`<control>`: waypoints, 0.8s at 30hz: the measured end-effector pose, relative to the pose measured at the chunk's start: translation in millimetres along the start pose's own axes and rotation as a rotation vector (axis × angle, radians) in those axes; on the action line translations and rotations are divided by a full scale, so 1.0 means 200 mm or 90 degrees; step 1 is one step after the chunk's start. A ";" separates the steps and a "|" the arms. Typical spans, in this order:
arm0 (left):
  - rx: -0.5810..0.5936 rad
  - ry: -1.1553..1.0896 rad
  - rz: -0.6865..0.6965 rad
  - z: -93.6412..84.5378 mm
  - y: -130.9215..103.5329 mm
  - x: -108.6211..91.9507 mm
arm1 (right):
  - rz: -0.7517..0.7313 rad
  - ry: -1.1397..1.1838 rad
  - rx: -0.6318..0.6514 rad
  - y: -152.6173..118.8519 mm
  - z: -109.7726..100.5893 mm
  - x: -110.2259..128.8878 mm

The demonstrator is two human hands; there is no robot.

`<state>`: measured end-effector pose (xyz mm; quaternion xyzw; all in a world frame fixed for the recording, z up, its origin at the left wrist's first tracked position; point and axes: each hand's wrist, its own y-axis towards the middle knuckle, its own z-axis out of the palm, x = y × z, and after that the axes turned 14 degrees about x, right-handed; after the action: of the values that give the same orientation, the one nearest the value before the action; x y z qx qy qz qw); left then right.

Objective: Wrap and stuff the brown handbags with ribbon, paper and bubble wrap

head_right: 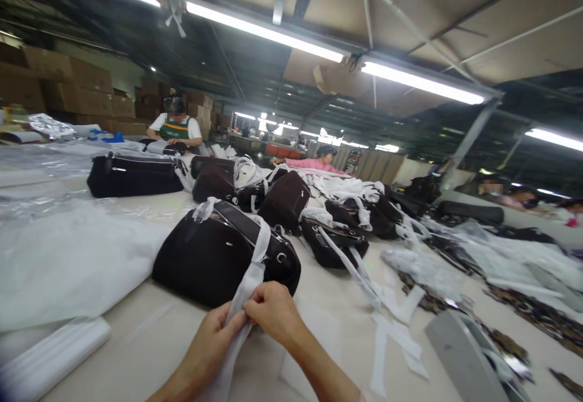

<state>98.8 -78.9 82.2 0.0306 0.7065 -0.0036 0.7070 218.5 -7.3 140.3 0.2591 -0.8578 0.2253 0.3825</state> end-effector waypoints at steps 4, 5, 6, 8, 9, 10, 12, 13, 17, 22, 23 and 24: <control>-0.019 -0.080 -0.021 0.03 0.01 -0.04 | -0.017 0.043 0.005 -0.03 0.00 -0.02; -0.024 -0.086 -0.021 0.04 0.01 -0.05 | -0.024 0.056 0.005 -0.04 0.00 -0.03; -0.029 -0.089 -0.024 0.04 0.01 -0.05 | -0.030 0.077 0.008 -0.05 -0.01 -0.04; -0.039 -0.094 -0.039 0.04 0.01 -0.04 | -0.050 0.133 0.030 -0.07 -0.02 -0.07; -0.040 -0.098 -0.048 0.04 0.00 -0.04 | -0.068 0.152 0.046 -0.09 -0.02 -0.07; -0.038 -0.100 -0.054 0.04 0.00 -0.03 | -0.090 0.155 0.061 -0.10 -0.03 -0.07; -0.030 -0.103 -0.059 0.04 -0.01 -0.03 | -0.129 0.108 0.069 -0.13 -0.04 -0.07; -0.027 -0.105 -0.059 0.04 -0.01 -0.03 | -0.136 0.070 0.059 -0.13 -0.04 -0.07; -0.027 -0.113 -0.066 0.04 -0.01 -0.02 | -0.068 0.020 -0.006 -0.14 -0.02 -0.07; -0.012 -0.210 -0.138 0.02 0.02 0.01 | -0.052 0.009 -0.095 -0.09 0.03 -0.14; 0.017 -0.245 -0.163 0.02 0.02 0.01 | -0.079 0.035 -0.080 -0.07 0.04 -0.16; 0.050 -0.276 -0.189 0.01 0.02 0.00 | -0.112 0.059 -0.064 -0.06 0.05 -0.18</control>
<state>100.2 -75.5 82.0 -0.0471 0.5345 -0.1410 0.8320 241.0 -11.8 108.4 0.3029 -0.8234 0.1591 0.4528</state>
